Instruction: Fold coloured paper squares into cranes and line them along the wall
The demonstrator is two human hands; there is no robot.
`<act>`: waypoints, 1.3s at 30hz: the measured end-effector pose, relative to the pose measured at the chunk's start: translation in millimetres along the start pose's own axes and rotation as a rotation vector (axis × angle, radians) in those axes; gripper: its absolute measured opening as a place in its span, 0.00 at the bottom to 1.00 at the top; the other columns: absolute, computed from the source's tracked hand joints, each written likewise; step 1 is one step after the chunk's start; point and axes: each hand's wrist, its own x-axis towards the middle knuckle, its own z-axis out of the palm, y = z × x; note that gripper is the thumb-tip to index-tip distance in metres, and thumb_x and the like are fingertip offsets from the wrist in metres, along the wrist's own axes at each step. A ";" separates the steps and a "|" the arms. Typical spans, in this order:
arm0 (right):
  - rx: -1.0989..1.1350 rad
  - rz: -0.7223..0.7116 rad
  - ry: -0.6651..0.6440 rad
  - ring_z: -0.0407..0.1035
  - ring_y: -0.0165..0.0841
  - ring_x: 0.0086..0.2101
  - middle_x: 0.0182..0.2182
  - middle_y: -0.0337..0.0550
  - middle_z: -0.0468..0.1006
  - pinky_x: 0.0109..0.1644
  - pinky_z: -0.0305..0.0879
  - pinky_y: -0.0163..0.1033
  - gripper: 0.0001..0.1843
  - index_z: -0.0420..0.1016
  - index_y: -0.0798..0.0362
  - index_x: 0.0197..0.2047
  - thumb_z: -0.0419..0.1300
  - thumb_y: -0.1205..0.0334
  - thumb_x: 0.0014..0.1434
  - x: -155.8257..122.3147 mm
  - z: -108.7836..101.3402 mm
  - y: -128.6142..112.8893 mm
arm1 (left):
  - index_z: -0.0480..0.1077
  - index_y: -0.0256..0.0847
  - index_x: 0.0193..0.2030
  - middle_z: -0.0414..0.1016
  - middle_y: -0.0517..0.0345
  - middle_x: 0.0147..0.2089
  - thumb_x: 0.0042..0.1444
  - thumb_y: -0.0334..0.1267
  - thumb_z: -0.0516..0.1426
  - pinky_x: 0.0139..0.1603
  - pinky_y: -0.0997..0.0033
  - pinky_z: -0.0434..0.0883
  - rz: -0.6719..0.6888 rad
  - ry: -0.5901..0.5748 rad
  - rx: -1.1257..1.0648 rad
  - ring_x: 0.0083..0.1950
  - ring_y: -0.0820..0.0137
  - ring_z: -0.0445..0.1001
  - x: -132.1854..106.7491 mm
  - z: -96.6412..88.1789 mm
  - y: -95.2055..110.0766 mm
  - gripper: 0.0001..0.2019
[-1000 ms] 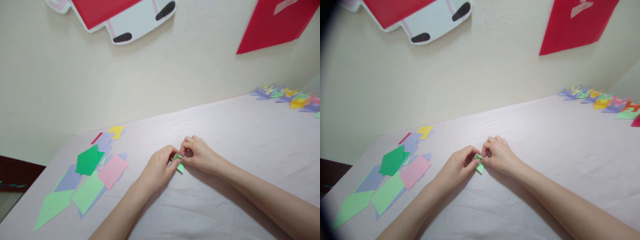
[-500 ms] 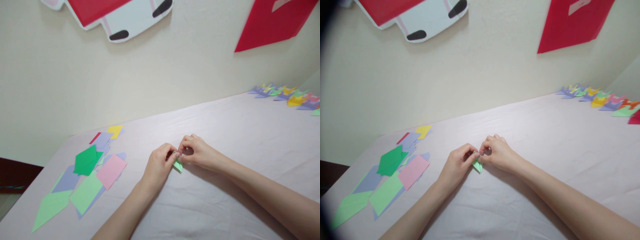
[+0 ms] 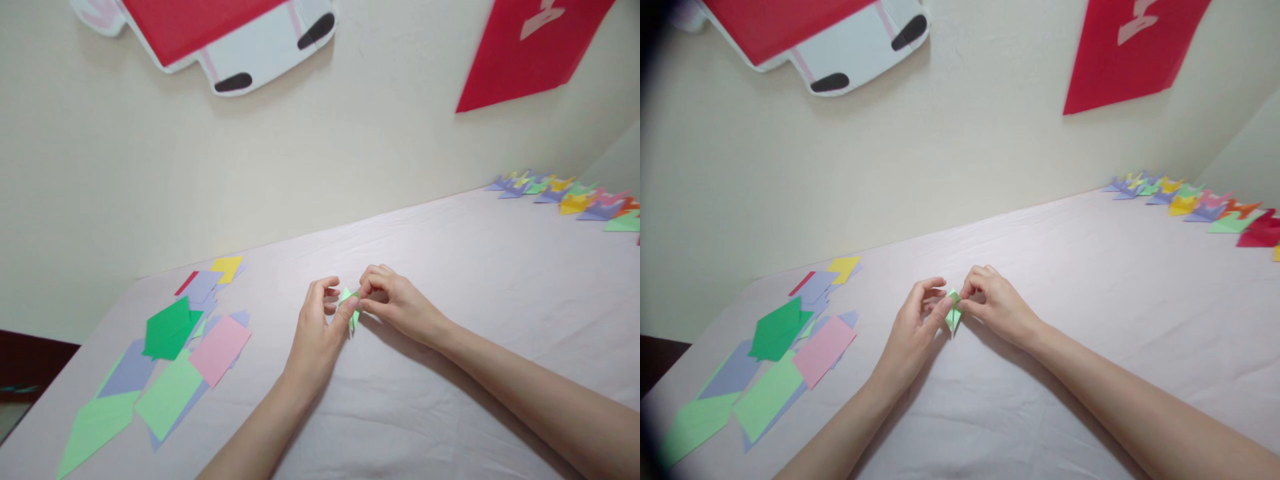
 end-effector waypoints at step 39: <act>0.206 0.043 -0.044 0.67 0.30 0.27 0.30 0.40 0.76 0.30 0.63 0.34 0.08 0.73 0.52 0.40 0.55 0.60 0.61 -9.1 2.9 -10.2 | 0.73 0.33 0.44 0.79 0.46 0.41 0.59 0.48 0.56 0.35 0.74 0.74 -0.291 -0.369 -0.538 0.39 0.65 0.80 -5.7 8.9 2.9 0.18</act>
